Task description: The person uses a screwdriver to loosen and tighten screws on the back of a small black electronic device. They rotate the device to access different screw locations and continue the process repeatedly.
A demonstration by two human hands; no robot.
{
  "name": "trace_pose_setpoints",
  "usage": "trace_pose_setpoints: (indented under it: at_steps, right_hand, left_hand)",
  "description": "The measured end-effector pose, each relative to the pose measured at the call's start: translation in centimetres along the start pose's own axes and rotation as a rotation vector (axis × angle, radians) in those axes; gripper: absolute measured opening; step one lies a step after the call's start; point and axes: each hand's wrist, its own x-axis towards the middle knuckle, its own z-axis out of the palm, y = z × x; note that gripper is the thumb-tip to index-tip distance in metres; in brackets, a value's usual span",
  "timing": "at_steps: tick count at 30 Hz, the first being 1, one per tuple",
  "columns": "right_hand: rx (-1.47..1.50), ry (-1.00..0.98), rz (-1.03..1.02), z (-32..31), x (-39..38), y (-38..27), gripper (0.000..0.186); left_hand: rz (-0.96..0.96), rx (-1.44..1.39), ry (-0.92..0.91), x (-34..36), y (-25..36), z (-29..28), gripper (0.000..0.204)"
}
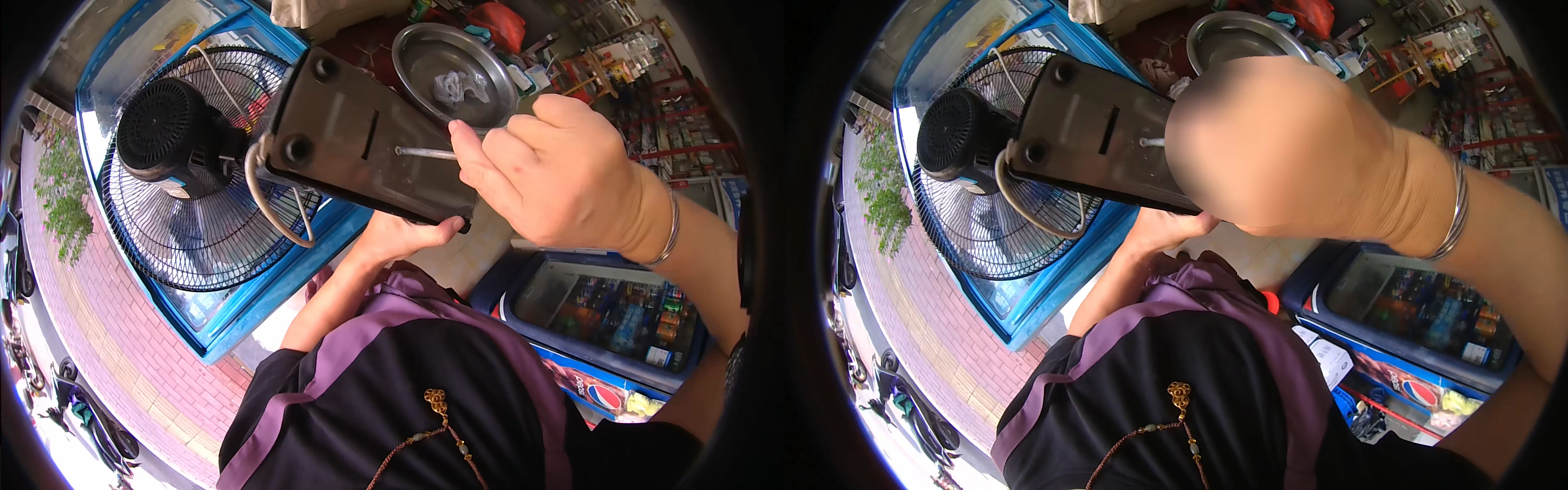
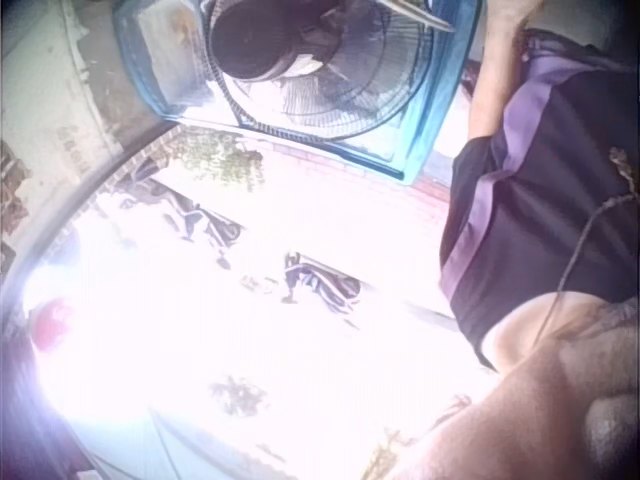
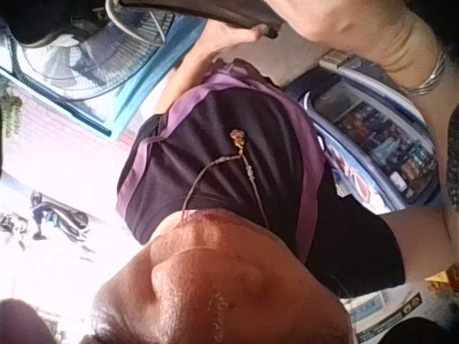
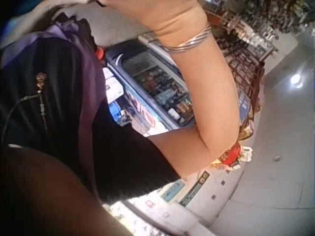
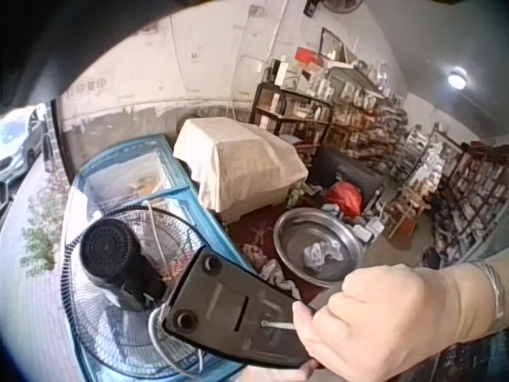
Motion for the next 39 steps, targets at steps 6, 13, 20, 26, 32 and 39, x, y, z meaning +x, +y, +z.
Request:
trace_pose_setpoints:
  at_steps: [6,13,20,26,32,39]
  right_hand:
    - [0.27,-0.05,0.343,-1.2,0.0,-1.0,0.039]
    - [0.172,-0.13,0.336,-1.7,-0.3,-2.6,0.045]
    - [0.394,0.044,0.295,-1.0,-0.5,-3.0,0.04]
    - [0.647,0.061,0.43,-1.1,-1.5,-1.7,0.029]
    - [0.686,0.02,0.525,-0.9,-1.6,-3.0,0.017]
    - [1.685,-0.209,1.14,0.1,-1.7,-3.1,0.036]
  left_hand:
    - [0.011,-0.115,-0.048,-1.1,-0.7,-1.3,0.096]
    - [0.108,-0.287,0.301,-3.6,2.4,-2.1,0.098]
    - [0.085,-0.314,0.588,-3.6,8.3,1.8,0.05]
    - [0.145,-0.305,0.611,-3.7,7.1,2.2,0.046]
    - [0.195,-0.31,0.615,-3.2,6.0,2.4,0.045]
    - [0.134,-0.373,0.614,-2.1,5.2,2.7,0.048]
